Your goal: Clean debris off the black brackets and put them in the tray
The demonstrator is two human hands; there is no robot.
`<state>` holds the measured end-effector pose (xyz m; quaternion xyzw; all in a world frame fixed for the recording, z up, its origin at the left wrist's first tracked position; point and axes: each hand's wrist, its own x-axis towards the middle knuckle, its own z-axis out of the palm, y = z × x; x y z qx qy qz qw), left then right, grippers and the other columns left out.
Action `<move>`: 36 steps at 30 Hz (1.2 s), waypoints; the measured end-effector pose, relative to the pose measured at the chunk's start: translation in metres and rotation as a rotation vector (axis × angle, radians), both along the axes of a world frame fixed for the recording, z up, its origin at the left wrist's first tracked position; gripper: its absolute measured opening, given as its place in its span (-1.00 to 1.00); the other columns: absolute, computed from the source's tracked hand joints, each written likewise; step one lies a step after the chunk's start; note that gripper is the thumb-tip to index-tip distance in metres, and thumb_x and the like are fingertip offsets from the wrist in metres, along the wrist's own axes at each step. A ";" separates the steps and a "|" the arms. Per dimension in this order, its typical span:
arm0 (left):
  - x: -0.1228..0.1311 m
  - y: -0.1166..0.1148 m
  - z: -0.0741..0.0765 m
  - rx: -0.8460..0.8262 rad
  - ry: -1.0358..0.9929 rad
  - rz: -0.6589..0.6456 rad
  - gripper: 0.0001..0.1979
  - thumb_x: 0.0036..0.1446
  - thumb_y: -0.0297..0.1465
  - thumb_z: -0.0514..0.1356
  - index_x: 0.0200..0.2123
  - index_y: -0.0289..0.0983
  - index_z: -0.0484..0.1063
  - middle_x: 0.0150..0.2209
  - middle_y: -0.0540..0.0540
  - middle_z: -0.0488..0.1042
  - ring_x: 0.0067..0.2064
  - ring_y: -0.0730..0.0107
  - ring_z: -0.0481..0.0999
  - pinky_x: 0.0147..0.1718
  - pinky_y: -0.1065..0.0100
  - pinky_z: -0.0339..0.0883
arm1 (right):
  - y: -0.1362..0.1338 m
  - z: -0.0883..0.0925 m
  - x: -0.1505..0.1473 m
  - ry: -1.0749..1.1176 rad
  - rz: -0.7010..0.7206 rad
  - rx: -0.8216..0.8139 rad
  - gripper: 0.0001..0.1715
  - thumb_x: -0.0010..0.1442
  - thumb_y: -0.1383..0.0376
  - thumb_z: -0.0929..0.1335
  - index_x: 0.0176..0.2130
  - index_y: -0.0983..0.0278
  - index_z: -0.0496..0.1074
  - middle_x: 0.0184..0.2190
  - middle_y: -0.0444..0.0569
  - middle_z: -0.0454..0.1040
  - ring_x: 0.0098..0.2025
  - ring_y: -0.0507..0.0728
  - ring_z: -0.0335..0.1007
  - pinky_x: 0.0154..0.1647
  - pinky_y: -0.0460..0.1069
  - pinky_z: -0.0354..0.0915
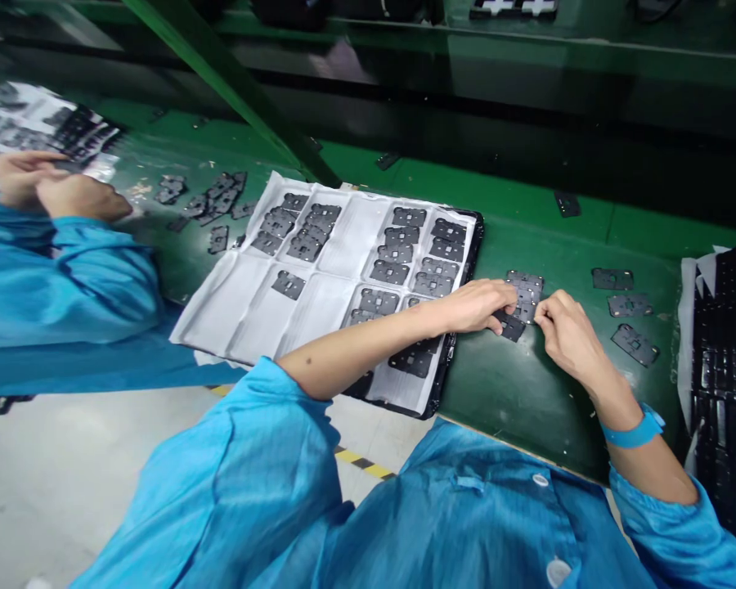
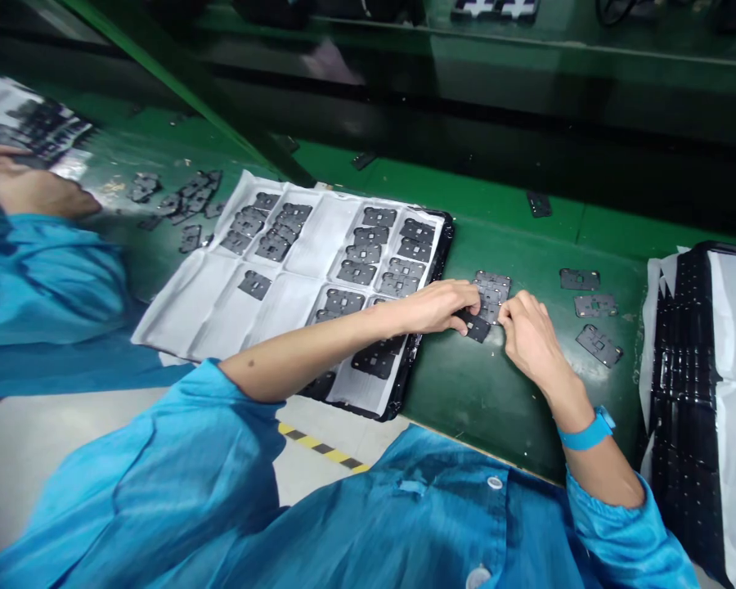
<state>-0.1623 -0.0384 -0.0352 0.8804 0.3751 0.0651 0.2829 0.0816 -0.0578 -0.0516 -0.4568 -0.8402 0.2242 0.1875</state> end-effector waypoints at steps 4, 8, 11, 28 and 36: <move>-0.001 -0.001 0.002 -0.023 -0.014 0.018 -0.66 0.10 -0.47 0.54 -0.19 -0.25 0.45 -0.13 -0.12 0.60 0.00 0.10 0.57 -0.09 0.27 0.30 | -0.011 0.018 0.016 0.196 -0.095 -0.012 -0.86 0.42 0.33 0.24 -0.25 0.15 0.27 -0.21 0.01 0.41 -0.17 0.23 0.38 -0.11 0.09 0.30; 0.002 -0.003 0.008 -0.069 -0.029 0.067 -0.69 0.09 -0.52 0.52 -0.23 -0.24 0.45 -0.18 -0.05 0.59 -0.10 0.19 0.57 -0.19 0.32 0.26 | -0.025 0.024 0.033 0.284 -0.220 -0.083 -0.89 0.43 0.32 0.25 -0.21 0.15 0.29 -0.24 -0.02 0.50 -0.20 0.20 0.48 -0.14 0.08 0.34; 0.011 -0.002 0.012 -0.100 -0.052 0.093 -0.74 0.15 -0.50 0.48 -0.27 -0.24 0.43 -0.22 -0.02 0.58 -0.19 0.28 0.55 -0.26 0.34 0.21 | -0.037 0.018 0.041 0.312 -0.292 -0.148 -0.91 0.43 0.25 0.29 -0.20 0.16 0.35 -0.30 -0.06 0.54 -0.27 0.18 0.54 -0.18 0.06 0.37; 0.025 0.021 0.033 0.128 0.132 0.248 -0.83 0.36 -0.32 0.35 -0.09 -0.28 0.51 -0.05 -0.20 0.60 -0.07 0.12 0.62 -0.08 0.22 0.44 | -0.085 0.005 0.060 0.286 -0.258 -0.070 -0.77 0.50 0.17 0.35 -0.18 0.14 0.58 -0.26 0.00 0.64 -0.29 0.23 0.59 -0.20 0.11 0.51; 0.062 0.141 0.045 0.004 0.139 0.446 -0.91 0.34 -0.40 0.33 -0.19 -0.33 0.58 -0.17 -0.22 0.65 -0.06 0.10 0.63 -0.05 0.21 0.42 | -0.098 -0.003 0.074 0.170 -0.342 0.016 -0.76 0.53 0.24 0.31 -0.13 0.15 0.57 -0.17 0.04 0.60 -0.17 0.28 0.61 -0.12 0.17 0.49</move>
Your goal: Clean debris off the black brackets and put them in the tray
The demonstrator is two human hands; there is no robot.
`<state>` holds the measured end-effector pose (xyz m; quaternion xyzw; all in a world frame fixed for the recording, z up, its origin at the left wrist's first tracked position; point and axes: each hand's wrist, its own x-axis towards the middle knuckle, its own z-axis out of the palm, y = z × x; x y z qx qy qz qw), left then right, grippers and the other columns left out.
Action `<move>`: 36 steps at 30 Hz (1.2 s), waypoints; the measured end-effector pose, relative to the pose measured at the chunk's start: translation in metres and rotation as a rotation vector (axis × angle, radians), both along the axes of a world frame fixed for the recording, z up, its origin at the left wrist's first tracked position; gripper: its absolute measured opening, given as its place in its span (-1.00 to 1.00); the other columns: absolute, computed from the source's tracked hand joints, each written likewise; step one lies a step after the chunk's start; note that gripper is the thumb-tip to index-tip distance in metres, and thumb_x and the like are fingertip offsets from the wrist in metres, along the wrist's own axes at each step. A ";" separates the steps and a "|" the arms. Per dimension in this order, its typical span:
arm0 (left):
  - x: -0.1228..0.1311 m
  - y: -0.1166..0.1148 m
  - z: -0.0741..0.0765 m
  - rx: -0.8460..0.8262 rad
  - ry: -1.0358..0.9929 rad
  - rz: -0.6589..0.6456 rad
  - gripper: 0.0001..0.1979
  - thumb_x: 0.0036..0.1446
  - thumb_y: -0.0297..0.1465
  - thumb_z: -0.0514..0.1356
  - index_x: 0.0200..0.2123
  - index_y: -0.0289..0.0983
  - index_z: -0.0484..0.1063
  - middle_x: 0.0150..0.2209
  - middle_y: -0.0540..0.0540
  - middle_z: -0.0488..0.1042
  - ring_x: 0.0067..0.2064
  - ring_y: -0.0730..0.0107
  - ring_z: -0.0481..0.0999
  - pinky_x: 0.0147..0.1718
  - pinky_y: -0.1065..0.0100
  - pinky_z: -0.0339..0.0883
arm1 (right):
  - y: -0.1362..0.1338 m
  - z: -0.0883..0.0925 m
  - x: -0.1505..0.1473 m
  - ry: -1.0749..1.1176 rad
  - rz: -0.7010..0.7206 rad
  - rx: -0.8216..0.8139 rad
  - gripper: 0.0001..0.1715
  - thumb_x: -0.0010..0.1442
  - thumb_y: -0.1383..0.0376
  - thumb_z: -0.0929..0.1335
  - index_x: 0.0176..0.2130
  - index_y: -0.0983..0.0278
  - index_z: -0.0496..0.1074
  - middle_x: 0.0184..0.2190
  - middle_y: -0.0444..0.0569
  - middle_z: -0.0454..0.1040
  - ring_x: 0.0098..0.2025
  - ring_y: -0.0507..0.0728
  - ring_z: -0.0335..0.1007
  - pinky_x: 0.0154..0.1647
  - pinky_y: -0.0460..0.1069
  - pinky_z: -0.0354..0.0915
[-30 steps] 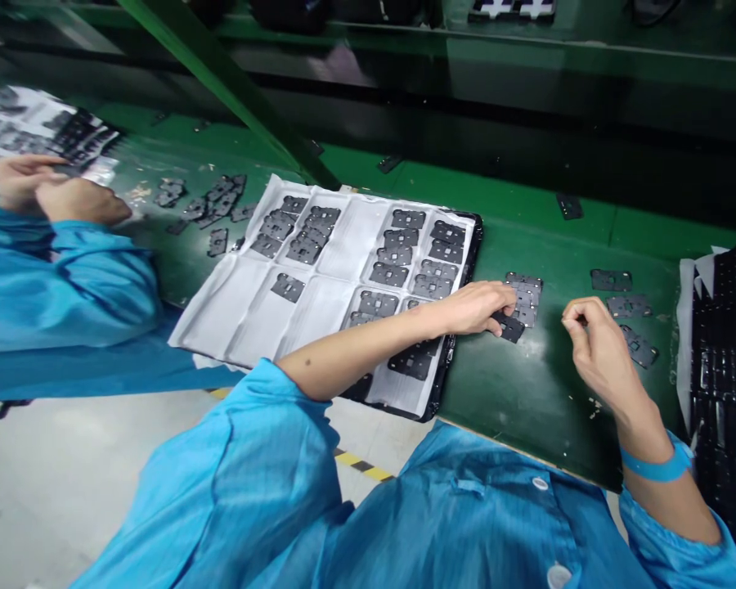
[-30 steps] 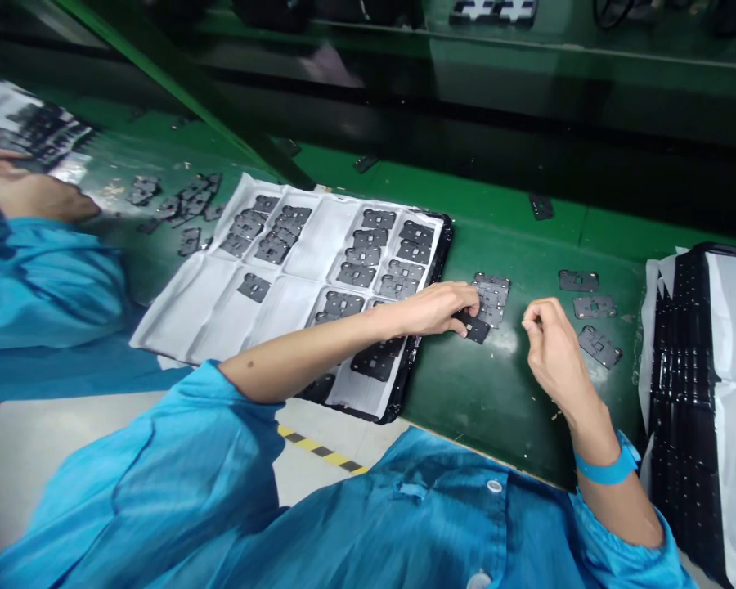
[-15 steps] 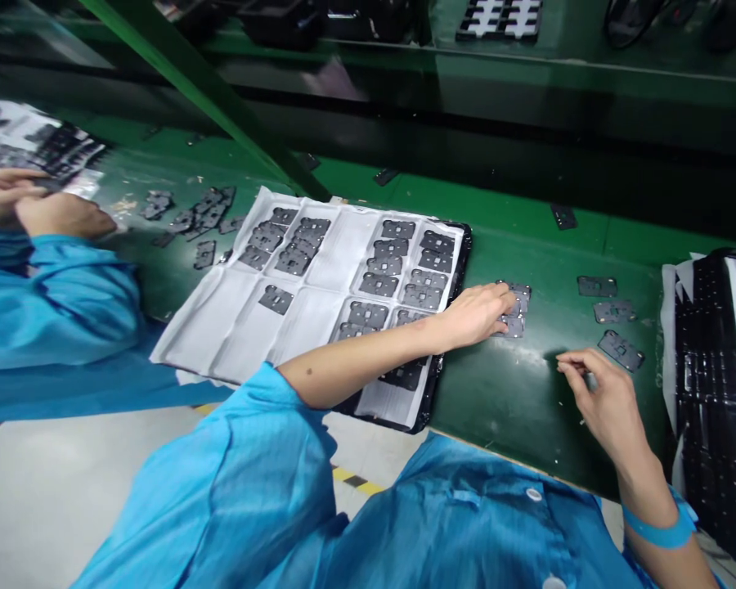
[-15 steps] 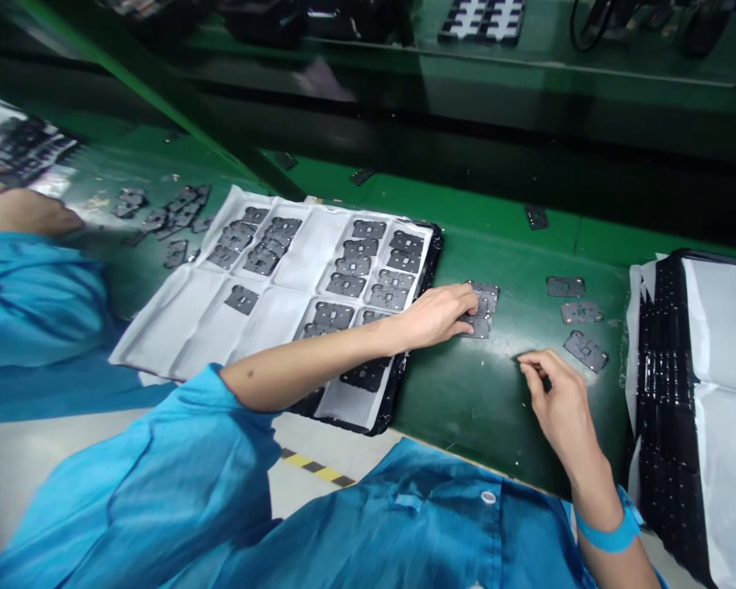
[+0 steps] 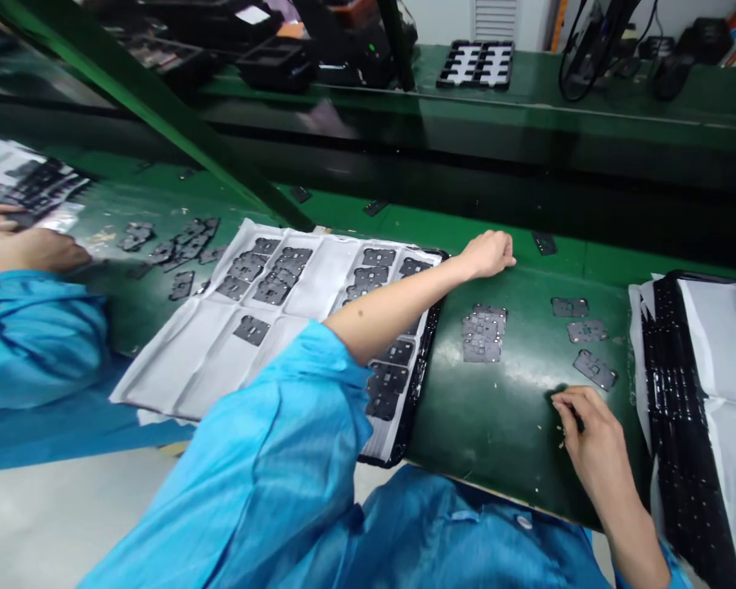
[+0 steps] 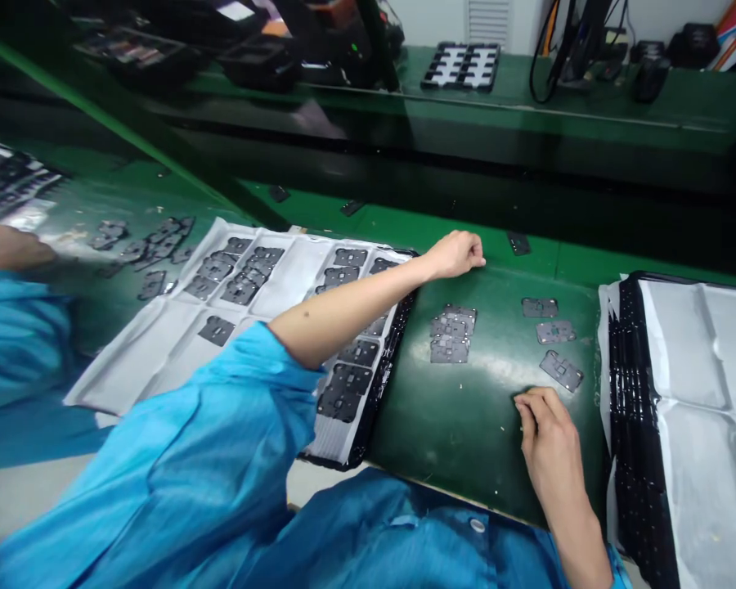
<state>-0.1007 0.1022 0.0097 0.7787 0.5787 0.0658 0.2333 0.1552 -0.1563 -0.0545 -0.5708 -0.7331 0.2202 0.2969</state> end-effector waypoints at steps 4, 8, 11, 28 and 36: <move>0.002 0.001 0.012 -0.044 0.055 -0.144 -0.65 0.06 -0.34 0.55 -0.12 -0.28 0.59 -0.10 -0.15 0.65 -0.01 0.08 0.61 -0.03 0.24 0.38 | -0.007 -0.007 0.015 -0.054 -0.053 0.063 -0.73 0.53 0.25 0.30 -0.05 0.15 0.63 -0.12 0.07 0.59 -0.10 0.30 0.58 -0.06 0.21 0.49; -0.009 -0.050 0.016 -0.116 0.217 -0.324 -0.48 0.03 -0.28 0.59 0.00 -0.30 0.54 0.04 -0.21 0.59 0.04 0.01 0.58 -0.09 0.24 0.33 | -0.008 -0.012 0.018 -0.046 -0.041 0.113 -0.74 0.52 0.27 0.33 -0.02 0.15 0.65 -0.14 0.07 0.59 -0.11 0.30 0.55 -0.08 0.20 0.47; -0.018 -0.087 0.011 -0.117 0.324 -0.346 -0.41 0.07 -0.30 0.58 0.09 -0.34 0.48 0.09 -0.28 0.53 0.08 -0.02 0.55 -0.06 0.23 0.32 | -0.004 -0.014 0.013 -0.039 -0.005 0.127 -0.72 0.54 0.25 0.33 -0.03 0.19 0.65 -0.16 0.05 0.60 -0.14 0.26 0.54 -0.09 0.16 0.46; 0.035 0.025 -0.029 0.177 0.237 -0.128 -0.47 0.42 -0.09 0.20 0.26 -0.35 0.39 0.22 -0.37 0.46 0.25 -0.08 0.52 0.20 0.10 0.43 | -0.008 -0.015 -0.034 0.024 -0.061 0.056 -0.46 0.36 0.62 0.24 0.09 0.23 0.61 -0.19 0.01 0.63 -0.16 0.19 0.51 -0.07 0.10 0.39; 0.098 0.047 -0.049 0.201 0.355 -0.113 -0.48 0.46 -0.20 0.06 0.22 -0.46 0.52 0.25 -0.50 0.42 0.31 -0.28 0.40 0.28 -0.02 0.36 | -0.021 -0.023 -0.035 0.088 -0.077 0.058 -0.59 0.40 0.56 0.29 0.05 0.24 0.60 -0.21 -0.02 0.59 -0.19 0.15 0.47 -0.07 0.05 0.39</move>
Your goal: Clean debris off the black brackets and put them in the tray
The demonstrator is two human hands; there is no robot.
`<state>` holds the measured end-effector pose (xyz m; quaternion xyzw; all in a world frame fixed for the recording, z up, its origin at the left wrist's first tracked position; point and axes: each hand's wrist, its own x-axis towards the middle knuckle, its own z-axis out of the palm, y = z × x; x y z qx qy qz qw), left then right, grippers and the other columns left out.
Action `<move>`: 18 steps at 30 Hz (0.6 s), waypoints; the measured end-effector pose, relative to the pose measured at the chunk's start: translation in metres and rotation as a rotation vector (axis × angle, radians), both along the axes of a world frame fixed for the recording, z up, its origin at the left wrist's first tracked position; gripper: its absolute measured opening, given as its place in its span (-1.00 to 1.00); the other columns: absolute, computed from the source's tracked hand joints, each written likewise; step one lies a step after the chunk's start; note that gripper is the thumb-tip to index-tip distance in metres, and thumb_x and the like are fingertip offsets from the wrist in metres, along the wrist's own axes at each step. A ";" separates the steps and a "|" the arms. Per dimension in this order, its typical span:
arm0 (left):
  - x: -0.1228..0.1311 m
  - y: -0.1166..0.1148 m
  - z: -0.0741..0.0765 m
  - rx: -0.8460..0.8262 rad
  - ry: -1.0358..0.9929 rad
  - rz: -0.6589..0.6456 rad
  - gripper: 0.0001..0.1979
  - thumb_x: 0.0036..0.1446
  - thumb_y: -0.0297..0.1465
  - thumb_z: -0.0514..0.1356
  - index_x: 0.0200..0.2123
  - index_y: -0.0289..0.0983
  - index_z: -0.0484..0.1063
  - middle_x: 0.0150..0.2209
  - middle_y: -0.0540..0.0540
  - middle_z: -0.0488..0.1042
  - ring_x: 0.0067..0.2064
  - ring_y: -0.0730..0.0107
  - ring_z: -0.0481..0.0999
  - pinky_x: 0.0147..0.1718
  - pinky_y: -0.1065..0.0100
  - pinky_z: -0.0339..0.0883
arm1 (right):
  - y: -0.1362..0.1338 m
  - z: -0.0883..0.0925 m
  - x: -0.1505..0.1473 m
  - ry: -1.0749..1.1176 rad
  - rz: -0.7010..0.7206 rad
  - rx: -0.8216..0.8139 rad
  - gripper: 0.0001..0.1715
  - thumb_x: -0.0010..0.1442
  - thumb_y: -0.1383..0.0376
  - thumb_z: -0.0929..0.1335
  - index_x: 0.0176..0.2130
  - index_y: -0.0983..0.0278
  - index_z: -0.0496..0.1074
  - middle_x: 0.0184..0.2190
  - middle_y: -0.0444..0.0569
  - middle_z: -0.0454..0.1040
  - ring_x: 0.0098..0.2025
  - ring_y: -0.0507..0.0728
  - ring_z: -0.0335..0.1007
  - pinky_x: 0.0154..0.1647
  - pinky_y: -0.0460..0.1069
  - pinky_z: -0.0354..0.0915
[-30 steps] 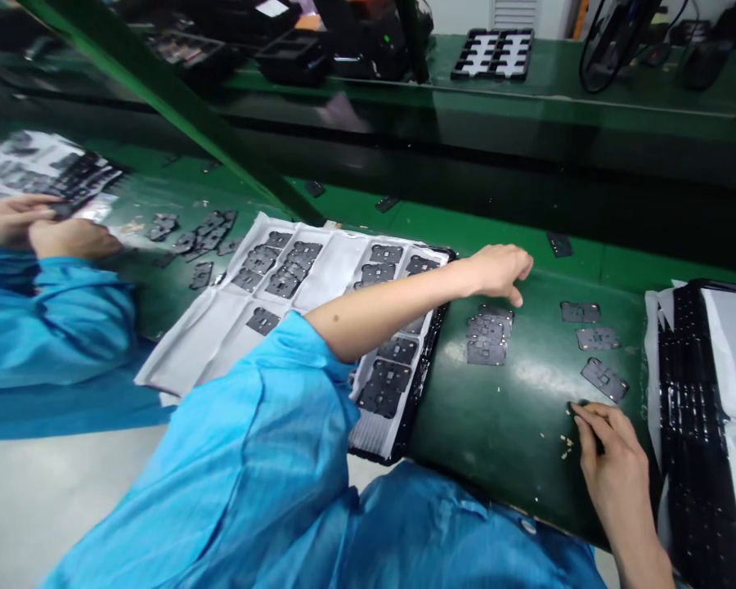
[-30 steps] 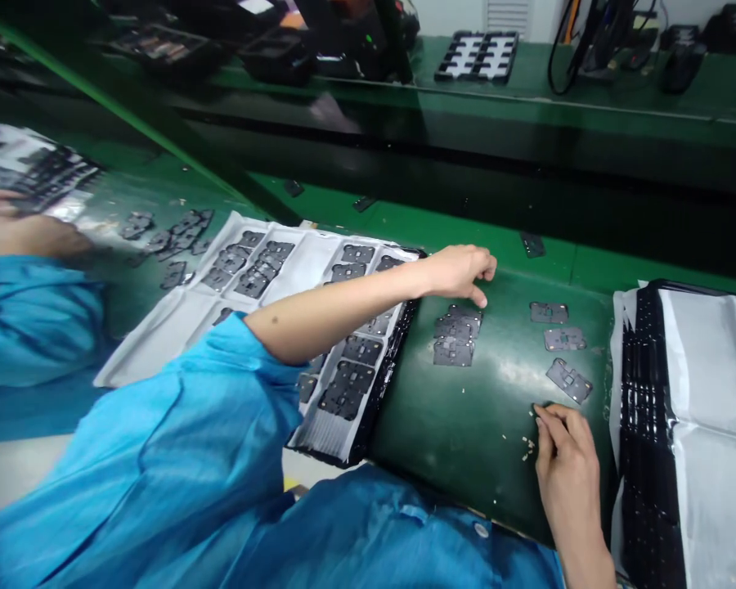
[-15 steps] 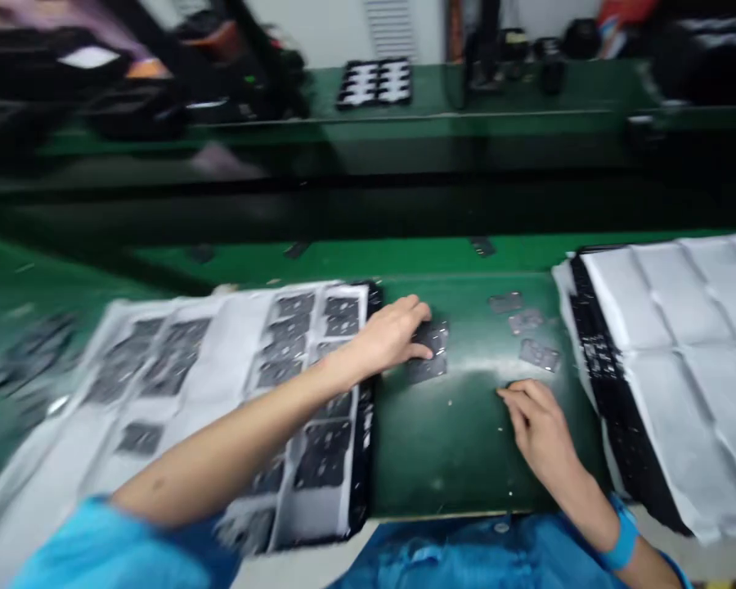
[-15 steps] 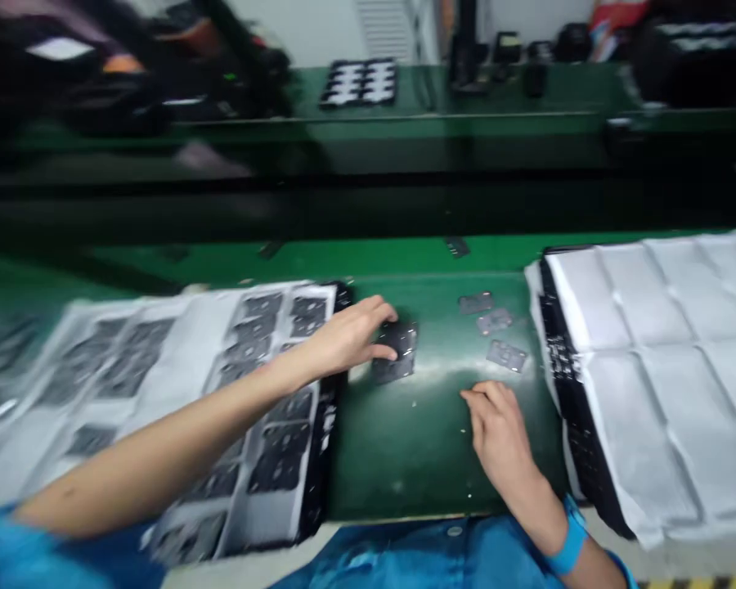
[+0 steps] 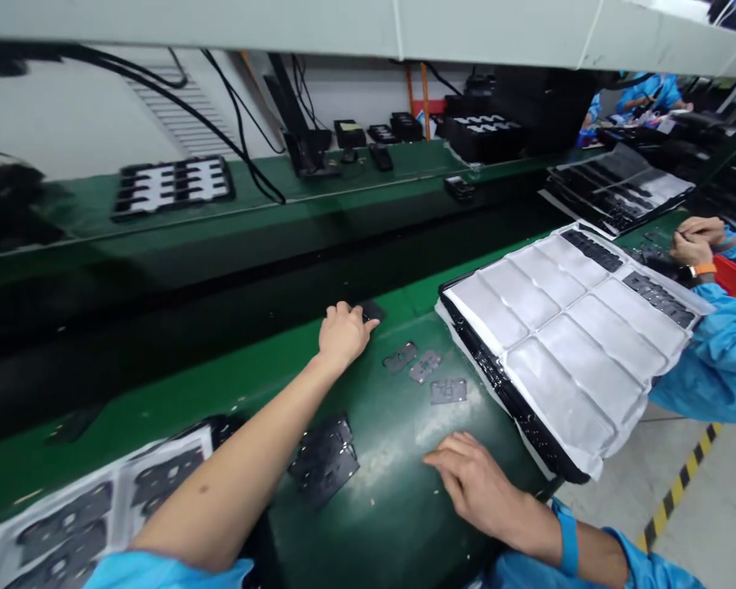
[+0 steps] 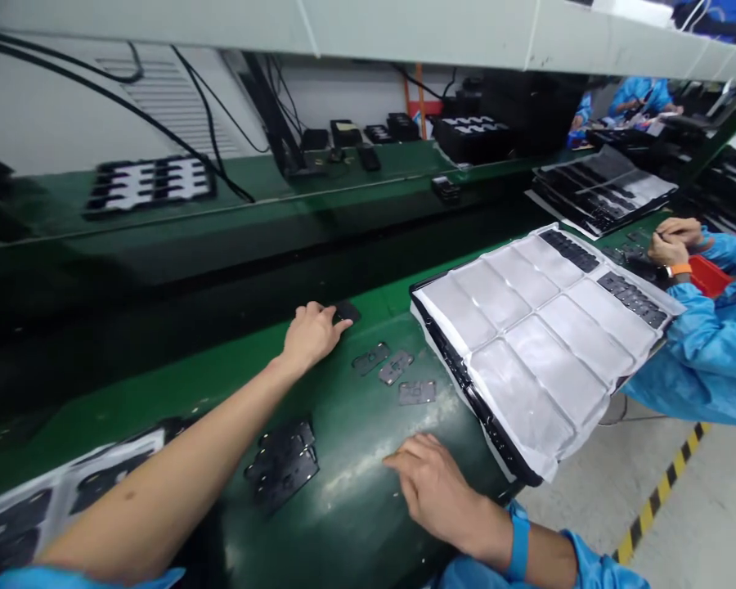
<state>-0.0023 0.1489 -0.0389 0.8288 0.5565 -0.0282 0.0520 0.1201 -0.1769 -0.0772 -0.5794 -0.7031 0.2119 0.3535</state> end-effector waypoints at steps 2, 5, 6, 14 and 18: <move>-0.001 -0.003 -0.003 -0.014 -0.004 -0.028 -0.52 0.44 -0.28 0.06 0.25 -0.39 0.51 0.24 -0.42 0.43 0.29 -0.15 0.43 0.27 0.08 0.38 | 0.000 -0.002 0.000 0.002 0.004 0.014 -0.60 0.40 0.56 0.30 0.04 0.25 0.59 -0.23 -0.02 0.58 -0.21 0.15 0.47 -0.08 0.04 0.37; 0.002 -0.001 -0.004 -0.037 -0.009 -0.023 -0.50 0.42 -0.25 0.11 0.31 -0.34 0.47 0.23 -0.38 0.45 0.29 -0.11 0.45 0.23 0.13 0.43 | 0.002 -0.005 -0.002 -0.001 0.024 0.029 -0.64 0.42 0.53 0.30 0.02 0.26 0.60 -0.25 -0.03 0.58 -0.23 0.14 0.46 -0.10 0.04 0.36; 0.005 0.001 -0.003 -0.041 -0.010 -0.011 -0.47 0.42 -0.20 0.13 0.32 -0.34 0.46 0.23 -0.39 0.45 0.30 -0.14 0.45 0.21 0.12 0.44 | 0.002 -0.006 -0.003 0.002 0.028 0.034 -0.65 0.43 0.52 0.29 0.01 0.26 0.60 -0.25 -0.03 0.58 -0.23 0.14 0.46 -0.11 0.04 0.35; 0.027 0.016 0.006 -0.074 0.011 0.030 -0.44 0.35 -0.21 0.22 0.32 -0.36 0.45 0.26 -0.43 0.45 0.26 -0.10 0.54 0.19 0.17 0.45 | -0.009 -0.014 -0.004 0.045 -0.014 0.031 -0.66 0.42 0.50 0.30 -0.02 0.22 0.61 -0.22 -0.03 0.59 -0.18 0.15 0.49 -0.05 0.02 0.37; 0.035 0.016 0.010 -0.065 0.028 0.028 -0.45 0.38 -0.14 0.17 0.23 -0.42 0.50 0.25 -0.49 0.45 0.30 -0.20 0.50 0.20 0.09 0.45 | -0.014 -0.013 -0.002 0.026 -0.005 0.021 -0.66 0.37 0.52 0.32 -0.02 0.25 0.61 -0.22 -0.02 0.59 -0.17 0.15 0.51 -0.06 0.01 0.38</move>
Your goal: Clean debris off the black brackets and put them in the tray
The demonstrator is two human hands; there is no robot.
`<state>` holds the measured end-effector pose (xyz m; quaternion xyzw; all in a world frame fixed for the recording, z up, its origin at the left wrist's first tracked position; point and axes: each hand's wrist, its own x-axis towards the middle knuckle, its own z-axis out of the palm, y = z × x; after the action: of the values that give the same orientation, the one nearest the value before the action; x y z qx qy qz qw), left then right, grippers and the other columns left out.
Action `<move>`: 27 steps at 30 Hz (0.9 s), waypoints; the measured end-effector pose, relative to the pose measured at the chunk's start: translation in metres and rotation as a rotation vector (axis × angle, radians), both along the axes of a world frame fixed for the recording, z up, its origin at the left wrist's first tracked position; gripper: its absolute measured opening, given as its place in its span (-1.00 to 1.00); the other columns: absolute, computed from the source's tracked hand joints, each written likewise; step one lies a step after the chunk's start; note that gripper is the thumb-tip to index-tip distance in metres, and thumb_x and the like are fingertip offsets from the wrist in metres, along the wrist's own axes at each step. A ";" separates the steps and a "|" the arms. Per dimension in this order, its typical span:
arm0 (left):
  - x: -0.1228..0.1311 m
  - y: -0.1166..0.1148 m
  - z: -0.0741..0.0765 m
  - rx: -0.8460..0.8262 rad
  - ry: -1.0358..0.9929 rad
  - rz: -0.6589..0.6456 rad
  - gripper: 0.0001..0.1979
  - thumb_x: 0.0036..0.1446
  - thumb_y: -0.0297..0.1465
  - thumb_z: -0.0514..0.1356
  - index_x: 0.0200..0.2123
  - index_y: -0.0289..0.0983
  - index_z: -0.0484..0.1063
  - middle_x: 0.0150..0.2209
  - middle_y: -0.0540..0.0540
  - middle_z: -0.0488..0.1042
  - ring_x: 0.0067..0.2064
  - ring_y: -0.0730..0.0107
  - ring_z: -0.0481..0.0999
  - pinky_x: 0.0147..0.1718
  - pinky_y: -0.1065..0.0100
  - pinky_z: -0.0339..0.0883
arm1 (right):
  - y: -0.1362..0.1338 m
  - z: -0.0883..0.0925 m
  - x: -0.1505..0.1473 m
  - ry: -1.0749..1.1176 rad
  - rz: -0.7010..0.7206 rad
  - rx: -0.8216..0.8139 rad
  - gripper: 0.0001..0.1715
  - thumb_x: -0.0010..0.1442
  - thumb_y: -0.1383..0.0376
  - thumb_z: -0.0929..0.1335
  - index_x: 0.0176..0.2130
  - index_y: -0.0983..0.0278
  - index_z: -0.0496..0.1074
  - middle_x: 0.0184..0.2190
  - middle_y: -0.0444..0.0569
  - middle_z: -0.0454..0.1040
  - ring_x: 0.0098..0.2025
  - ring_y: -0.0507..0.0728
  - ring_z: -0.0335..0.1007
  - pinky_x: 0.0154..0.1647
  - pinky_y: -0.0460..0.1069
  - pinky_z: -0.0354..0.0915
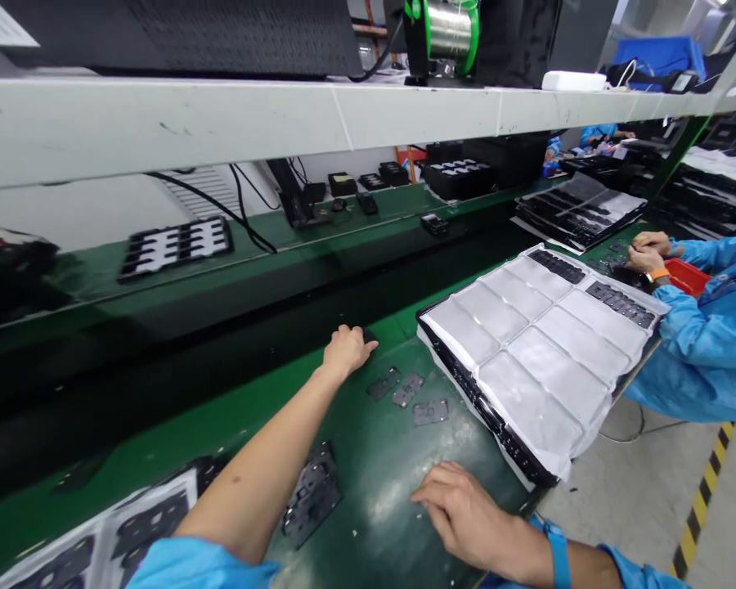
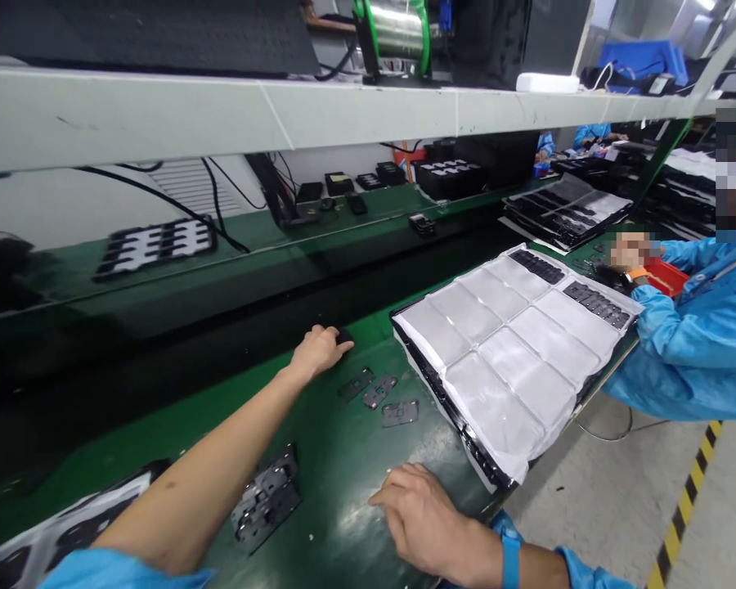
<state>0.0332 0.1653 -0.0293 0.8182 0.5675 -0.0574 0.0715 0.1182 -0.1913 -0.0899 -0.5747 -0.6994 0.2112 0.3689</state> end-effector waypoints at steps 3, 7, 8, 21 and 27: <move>0.010 0.000 0.004 0.029 0.001 0.036 -0.30 0.37 -0.03 0.16 0.29 -0.52 0.40 0.29 -0.63 0.40 0.34 -0.33 0.45 0.18 0.02 0.46 | -0.003 0.003 0.003 0.009 0.009 0.004 -0.67 0.37 0.52 0.33 -0.02 0.25 0.61 -0.23 -0.01 0.58 -0.16 0.16 0.52 -0.04 0.01 0.41; 0.026 -0.001 0.012 0.022 -0.004 0.065 -0.40 0.39 -0.20 0.23 0.29 -0.56 0.39 0.29 -0.67 0.41 0.29 -0.28 0.52 0.14 0.01 0.50 | -0.009 0.003 0.008 0.065 -0.002 0.035 -0.65 0.35 0.53 0.32 -0.02 0.23 0.60 -0.24 -0.02 0.58 -0.18 0.15 0.52 -0.06 0.00 0.44; 0.029 -0.002 0.014 0.012 -0.007 0.070 -0.44 0.39 -0.23 0.26 0.27 -0.52 0.41 0.28 -0.61 0.43 0.26 -0.22 0.54 0.14 -0.01 0.51 | -0.011 0.002 0.009 0.081 -0.008 0.044 -0.63 0.34 0.54 0.32 -0.02 0.23 0.61 -0.24 -0.02 0.58 -0.18 0.15 0.52 -0.07 0.00 0.44; -0.015 -0.098 0.073 -0.241 -0.544 0.075 -0.80 0.50 -0.50 0.11 0.07 -0.34 0.50 -0.14 -0.19 0.69 -0.22 0.34 0.75 -0.23 0.41 0.54 | -0.017 0.024 0.037 0.360 -0.068 0.049 -0.71 0.52 0.34 0.31 0.05 0.20 0.62 -0.08 0.07 0.64 -0.03 0.18 0.62 -0.02 0.04 0.53; -0.067 -0.231 0.107 -0.312 -0.868 -0.204 -0.91 0.40 -0.43 0.21 -0.16 -0.27 0.53 -0.41 0.02 0.61 -0.40 0.42 0.62 -0.34 0.43 0.39 | 0.005 0.068 0.036 0.502 -0.166 0.002 -0.56 0.51 0.12 0.38 0.27 0.22 0.51 0.01 0.12 0.62 -0.19 0.13 0.60 -0.20 0.03 0.55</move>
<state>-0.0335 -0.0657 0.0773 0.7975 0.3866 0.1990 0.4182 0.1540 -0.1862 -0.0216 -0.5594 -0.5366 0.3152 0.5475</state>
